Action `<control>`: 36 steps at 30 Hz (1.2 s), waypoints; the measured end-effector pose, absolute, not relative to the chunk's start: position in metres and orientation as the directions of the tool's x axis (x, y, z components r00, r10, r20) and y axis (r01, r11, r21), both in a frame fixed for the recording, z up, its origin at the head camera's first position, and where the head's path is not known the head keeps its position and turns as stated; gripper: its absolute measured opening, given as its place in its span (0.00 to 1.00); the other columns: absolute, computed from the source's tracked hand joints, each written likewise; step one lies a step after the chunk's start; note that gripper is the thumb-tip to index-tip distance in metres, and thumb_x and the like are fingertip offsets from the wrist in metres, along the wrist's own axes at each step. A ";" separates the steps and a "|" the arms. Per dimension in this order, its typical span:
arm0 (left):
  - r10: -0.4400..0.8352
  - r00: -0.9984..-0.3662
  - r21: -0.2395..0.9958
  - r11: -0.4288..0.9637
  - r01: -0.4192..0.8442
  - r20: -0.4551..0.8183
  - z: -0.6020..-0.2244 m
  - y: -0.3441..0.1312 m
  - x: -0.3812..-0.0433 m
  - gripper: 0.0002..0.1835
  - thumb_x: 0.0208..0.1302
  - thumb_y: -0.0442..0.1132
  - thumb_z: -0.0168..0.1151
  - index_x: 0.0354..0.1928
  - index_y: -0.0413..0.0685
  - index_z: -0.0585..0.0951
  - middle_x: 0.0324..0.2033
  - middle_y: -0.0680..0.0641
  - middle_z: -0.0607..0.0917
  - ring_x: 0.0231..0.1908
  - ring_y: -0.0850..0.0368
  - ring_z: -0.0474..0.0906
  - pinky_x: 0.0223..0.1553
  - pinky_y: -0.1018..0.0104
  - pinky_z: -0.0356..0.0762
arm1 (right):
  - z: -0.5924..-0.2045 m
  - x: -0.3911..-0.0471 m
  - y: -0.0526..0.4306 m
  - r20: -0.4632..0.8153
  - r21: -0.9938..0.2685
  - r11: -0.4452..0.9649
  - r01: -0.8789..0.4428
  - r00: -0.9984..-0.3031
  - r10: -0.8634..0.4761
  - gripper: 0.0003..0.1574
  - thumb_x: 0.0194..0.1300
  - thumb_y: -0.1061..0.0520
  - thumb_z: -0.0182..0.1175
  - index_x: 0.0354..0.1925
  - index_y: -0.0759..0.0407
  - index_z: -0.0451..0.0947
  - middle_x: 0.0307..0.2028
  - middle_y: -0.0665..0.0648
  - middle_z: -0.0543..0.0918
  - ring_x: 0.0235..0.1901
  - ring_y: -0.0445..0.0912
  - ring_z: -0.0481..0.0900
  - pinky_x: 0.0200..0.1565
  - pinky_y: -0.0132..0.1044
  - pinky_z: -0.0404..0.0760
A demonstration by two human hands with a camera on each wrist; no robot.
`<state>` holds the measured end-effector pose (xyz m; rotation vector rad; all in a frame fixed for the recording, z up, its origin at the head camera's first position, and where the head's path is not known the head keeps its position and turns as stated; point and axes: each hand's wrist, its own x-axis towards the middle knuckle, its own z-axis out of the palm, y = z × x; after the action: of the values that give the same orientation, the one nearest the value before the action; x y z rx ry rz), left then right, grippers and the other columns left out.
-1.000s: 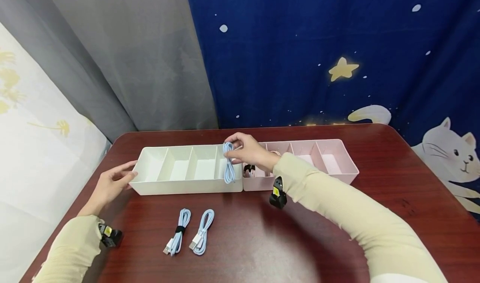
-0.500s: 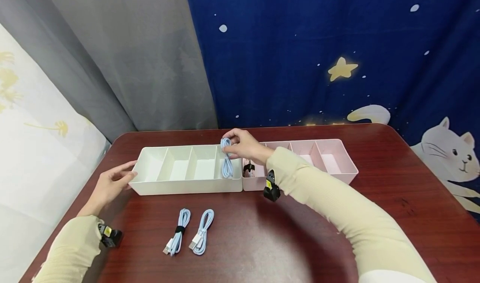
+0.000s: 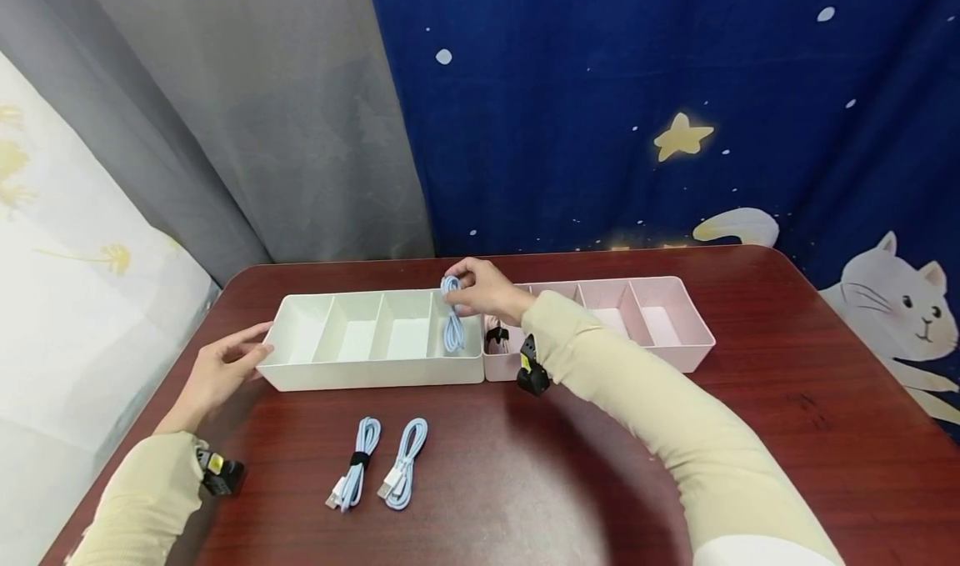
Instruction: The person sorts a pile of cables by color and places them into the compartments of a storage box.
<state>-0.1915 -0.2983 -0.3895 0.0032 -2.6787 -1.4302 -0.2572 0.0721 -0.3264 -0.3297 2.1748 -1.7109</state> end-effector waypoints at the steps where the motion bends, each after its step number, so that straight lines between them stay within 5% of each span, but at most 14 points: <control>1: -0.051 -0.995 0.829 0.557 0.047 0.091 -0.390 -0.298 -0.192 0.26 0.61 0.45 0.56 0.59 0.42 0.69 0.37 0.44 0.78 0.31 0.72 0.74 0.30 0.72 0.77 | -0.327 -0.258 0.072 -0.133 -0.969 0.244 0.037 -0.910 -0.392 0.24 0.55 0.71 0.56 0.51 0.69 0.65 0.33 0.59 0.70 0.30 0.44 0.72 0.36 0.38 0.79; 36: -0.044 -0.996 0.817 0.575 0.042 0.082 -0.388 -0.300 -0.190 0.26 0.61 0.46 0.55 0.60 0.44 0.68 0.40 0.39 0.77 0.31 0.72 0.73 0.30 0.73 0.76 | -0.339 -0.270 0.056 -0.240 -0.936 0.340 0.094 -0.877 -0.417 0.22 0.53 0.73 0.57 0.48 0.70 0.66 0.32 0.58 0.67 0.33 0.46 0.70 0.36 0.40 0.79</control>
<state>-0.1905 -0.2995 -0.3879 0.0017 -2.7039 -1.4070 -0.2700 0.0558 -0.3393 -0.2832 2.1691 -1.5577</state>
